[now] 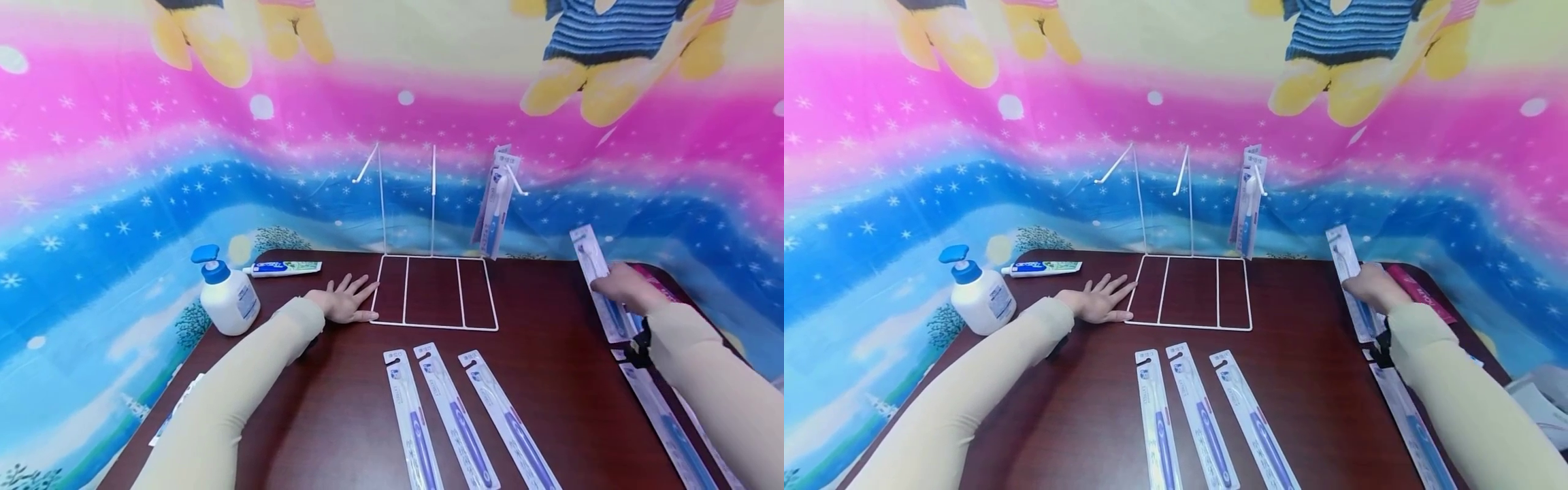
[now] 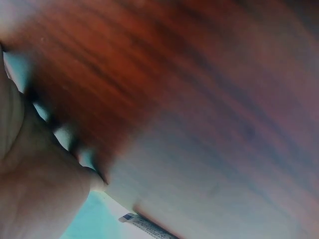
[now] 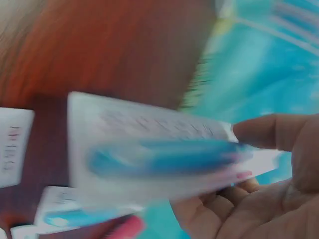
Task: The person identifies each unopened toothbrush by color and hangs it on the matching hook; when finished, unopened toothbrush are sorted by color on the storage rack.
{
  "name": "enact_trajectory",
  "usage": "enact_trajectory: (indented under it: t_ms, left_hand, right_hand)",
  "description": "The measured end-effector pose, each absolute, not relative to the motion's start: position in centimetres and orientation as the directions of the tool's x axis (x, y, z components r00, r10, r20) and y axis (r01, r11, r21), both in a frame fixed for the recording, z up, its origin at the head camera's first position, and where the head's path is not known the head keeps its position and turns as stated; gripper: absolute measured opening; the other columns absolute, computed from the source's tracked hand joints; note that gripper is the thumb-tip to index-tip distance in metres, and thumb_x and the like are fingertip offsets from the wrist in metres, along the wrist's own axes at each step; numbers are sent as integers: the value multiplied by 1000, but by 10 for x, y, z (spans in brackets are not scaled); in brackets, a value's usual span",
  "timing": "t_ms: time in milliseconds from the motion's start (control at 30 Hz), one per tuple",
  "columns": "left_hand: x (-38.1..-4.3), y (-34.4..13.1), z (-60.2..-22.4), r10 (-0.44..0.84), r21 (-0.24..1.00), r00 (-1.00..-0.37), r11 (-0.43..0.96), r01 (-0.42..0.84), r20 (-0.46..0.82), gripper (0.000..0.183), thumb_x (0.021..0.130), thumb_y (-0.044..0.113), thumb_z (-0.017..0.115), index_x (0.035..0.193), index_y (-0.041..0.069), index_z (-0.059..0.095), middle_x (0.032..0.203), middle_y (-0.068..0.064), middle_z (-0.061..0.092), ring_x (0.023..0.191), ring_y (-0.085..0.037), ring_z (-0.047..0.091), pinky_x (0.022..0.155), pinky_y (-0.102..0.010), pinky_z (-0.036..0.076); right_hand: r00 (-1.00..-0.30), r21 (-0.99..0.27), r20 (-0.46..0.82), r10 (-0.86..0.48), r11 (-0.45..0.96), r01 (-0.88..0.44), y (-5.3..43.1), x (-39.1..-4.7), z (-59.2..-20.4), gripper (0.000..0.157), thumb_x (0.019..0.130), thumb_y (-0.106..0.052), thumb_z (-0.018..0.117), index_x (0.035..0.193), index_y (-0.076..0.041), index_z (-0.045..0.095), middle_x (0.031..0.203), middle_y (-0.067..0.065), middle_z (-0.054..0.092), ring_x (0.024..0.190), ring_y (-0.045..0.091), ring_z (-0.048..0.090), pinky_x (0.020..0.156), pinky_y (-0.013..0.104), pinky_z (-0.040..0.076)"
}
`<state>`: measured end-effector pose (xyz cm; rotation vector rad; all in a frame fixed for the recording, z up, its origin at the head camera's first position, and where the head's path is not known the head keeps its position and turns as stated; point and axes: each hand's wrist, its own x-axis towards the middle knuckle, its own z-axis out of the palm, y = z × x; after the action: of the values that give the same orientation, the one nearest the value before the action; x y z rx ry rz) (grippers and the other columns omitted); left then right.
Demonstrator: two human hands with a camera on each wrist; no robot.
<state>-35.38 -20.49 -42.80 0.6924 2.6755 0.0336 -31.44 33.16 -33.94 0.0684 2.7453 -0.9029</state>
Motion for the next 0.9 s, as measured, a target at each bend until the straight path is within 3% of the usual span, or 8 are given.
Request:
enact_trajectory:
  t_ms: [100, 300, 500, 633, 900]
  left_hand:
    - [-353, -205, -426, 476, 102, -805, 875, 473, -353, 82, 86, 70, 28, 149, 27, -4, 153, -8, -6, 136, -39, -6, 100, -64, 5]
    - [-359, -205, -432, 470, 101, -807, 879, 467, -359, 84, 84, 73, 26, 148, 29, -5, 153, -5, -7, 136, -37, -8, 101, -63, 5]
    - [-369, -210, -443, 457, 104, -819, 887, 450, -346, 89, 76, 81, 22, 146, 36, -8, 153, 0, -9, 137, -35, -10, 101, -63, 4]
    - [-366, -209, -438, 452, 100, -820, 889, 447, -350, 87, 78, 79, 23, 147, 35, -7, 153, -1, -9, 137, -35, -9, 102, -62, 4]
    - [-353, -204, -425, 484, 105, -803, 871, 480, -348, 82, 86, 70, 26, 149, 26, -3, 153, -9, -5, 136, -40, -5, 100, -65, 5]
  right_hand:
    - [-979, -620, -197, -45, 780, 89, 323, -295, -318, 62, 93, -28, 46, 130, 17, 24, 114, 37, 43, 89, 39, 57, 68, 47, 50]
    - [-998, -695, 2, -69, 717, -51, 295, -254, -284, 70, 93, -45, 47, 136, 7, 27, 119, 36, 47, 90, 38, 61, 67, 42, 52]
    - [-977, -673, 184, -109, 710, -206, 258, -217, -265, 71, 89, -45, 53, 141, -5, 27, 123, 28, 50, 96, 43, 58, 72, 52, 49]
    - [-953, -665, 259, -159, 686, -295, 235, -206, -261, 61, 91, -39, 53, 138, -6, 32, 120, 26, 54, 97, 42, 59, 75, 56, 46]
    - [-934, -686, 279, -221, 635, -355, 204, -210, -269, 52, 91, -32, 55, 131, -6, 35, 119, 23, 56, 97, 38, 61, 75, 54, 47]
